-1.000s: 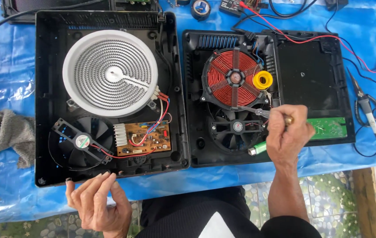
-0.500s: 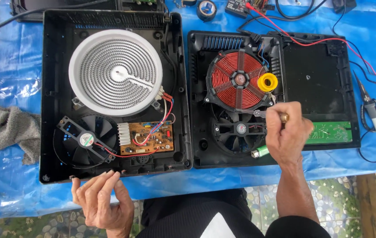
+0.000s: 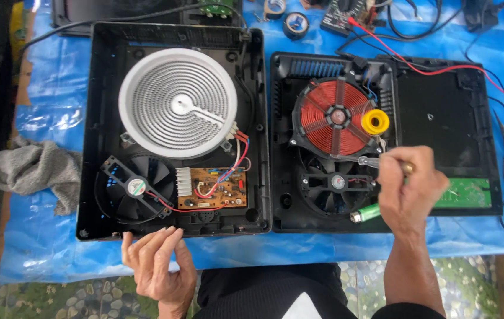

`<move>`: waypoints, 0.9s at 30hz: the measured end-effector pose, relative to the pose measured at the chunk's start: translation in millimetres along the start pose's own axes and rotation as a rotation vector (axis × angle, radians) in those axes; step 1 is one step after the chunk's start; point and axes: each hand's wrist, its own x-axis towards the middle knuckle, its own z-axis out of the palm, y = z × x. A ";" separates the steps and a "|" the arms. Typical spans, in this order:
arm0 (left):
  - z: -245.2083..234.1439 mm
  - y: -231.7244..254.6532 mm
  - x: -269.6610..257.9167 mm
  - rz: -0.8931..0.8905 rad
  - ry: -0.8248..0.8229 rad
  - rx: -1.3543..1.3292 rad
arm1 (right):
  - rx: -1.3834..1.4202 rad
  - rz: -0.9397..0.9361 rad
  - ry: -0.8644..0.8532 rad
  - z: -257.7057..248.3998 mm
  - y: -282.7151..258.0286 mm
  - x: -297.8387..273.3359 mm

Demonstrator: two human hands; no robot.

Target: The person works on the internal components of an open electronic device, likely a speaker or fan assembly. They use a screwdriver to manipulate parts on a circuit board and a fan, and later use a brush to clean the interior of the device casing.

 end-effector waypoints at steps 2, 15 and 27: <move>1.0 0.4 -0.1 -0.002 -0.011 -0.002 | 0.093 0.043 0.031 6.4 -19.5 6.4; 0.2 3.1 -0.9 -0.004 0.013 -0.027 | 0.263 -0.562 -0.340 100.4 -76.6 27.4; -4.8 2.5 9.6 -0.012 0.047 -0.011 | 0.210 -0.550 -0.317 108.1 -75.2 30.0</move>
